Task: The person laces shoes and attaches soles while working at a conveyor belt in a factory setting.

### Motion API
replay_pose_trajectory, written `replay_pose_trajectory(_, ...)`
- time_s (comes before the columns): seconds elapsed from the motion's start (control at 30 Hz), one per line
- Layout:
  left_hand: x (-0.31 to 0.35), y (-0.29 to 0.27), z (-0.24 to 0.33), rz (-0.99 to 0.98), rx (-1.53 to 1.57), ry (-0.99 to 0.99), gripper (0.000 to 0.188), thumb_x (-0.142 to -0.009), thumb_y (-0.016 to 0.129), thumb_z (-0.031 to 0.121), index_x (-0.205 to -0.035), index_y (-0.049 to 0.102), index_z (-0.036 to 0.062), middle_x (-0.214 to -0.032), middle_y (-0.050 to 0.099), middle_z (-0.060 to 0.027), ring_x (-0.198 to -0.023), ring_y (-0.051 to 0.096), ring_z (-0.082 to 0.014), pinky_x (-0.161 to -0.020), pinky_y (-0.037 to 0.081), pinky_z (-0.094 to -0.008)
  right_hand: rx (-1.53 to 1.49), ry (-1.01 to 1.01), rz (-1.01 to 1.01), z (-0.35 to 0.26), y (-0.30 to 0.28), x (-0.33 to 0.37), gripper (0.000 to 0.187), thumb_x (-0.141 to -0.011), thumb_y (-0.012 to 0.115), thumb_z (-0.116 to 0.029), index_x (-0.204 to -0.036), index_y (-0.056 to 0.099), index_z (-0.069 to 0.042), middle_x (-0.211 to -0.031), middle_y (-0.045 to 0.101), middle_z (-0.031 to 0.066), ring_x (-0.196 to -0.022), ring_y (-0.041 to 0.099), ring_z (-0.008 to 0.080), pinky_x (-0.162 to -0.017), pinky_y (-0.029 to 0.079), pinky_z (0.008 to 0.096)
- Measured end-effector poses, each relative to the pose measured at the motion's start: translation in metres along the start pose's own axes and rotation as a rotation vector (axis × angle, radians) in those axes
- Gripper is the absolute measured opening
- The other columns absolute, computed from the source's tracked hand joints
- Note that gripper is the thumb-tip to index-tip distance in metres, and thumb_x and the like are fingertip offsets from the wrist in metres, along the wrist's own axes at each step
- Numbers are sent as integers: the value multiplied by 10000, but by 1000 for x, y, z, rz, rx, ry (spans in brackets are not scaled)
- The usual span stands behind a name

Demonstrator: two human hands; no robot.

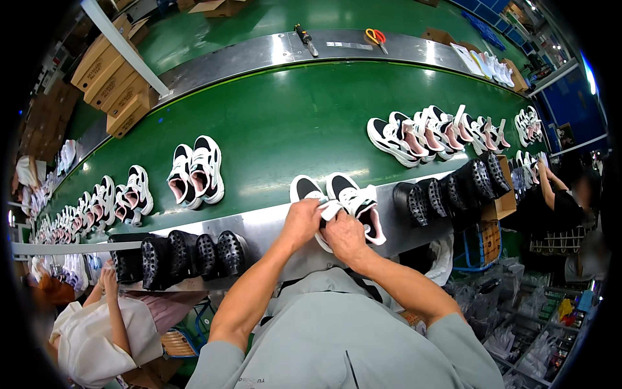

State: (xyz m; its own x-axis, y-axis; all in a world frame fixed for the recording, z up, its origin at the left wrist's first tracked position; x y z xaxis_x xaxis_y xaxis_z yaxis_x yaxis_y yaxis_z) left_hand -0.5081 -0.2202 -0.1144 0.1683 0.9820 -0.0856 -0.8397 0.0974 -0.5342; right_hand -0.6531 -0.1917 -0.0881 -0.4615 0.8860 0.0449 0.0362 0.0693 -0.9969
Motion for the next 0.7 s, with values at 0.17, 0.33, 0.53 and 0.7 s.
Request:
replay_pose_trajectory(0.17,4,-6,-17,-30,102,-61,181,-898,649,132,-991,706,-12,-811,668,-197,-721,637,-249,-690,507,-375,14,-129,99,-6,21,12,256,-864,619,-136,-1062,573,20,-834,662,149,-665,698,272,-543,561,366)
replay_pose_trajectory(0.33,-2,-8,-30,-51,171,-163,236,-921,669,209,-918,696,-25,-732,635,-134,-697,578,-184,-654,479,-346,-76,-80,387,-13,41,-6,177,-889,615,-139,-974,600,16,-761,639,153,-603,676,281,-494,544,375)
replay_pose_trajectory(0.53,22,-10,-25,111,-25,-17,733,-769,799,188,-1424,498,56,-1080,700,-229,-1010,670,-438,-898,537,-476,-502,171,421,1,25,29,305,-862,740,-118,-1097,574,-17,-874,651,149,-775,672,372,-676,538,458)
replay_pose_trajectory(0.7,42,23,-11,11,-142,-491,844,-833,695,207,-1565,286,111,-903,710,-275,-850,688,-479,-779,547,-551,-530,404,-3,-3,34,12,462,-876,727,-198,-1148,469,72,-861,671,324,-801,665,513,-703,523,571)
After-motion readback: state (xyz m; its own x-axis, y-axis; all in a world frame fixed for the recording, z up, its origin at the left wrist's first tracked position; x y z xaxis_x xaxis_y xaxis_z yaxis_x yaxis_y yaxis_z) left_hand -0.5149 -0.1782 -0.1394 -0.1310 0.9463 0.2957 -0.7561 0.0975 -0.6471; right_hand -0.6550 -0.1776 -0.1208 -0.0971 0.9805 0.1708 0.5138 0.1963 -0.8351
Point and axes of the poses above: each hand's wrist, its own x-axis away from the middle knuckle, its own y-axis out of the palm, z = x × y, the point moved 2 cm from there along -x, towards the middle knuckle
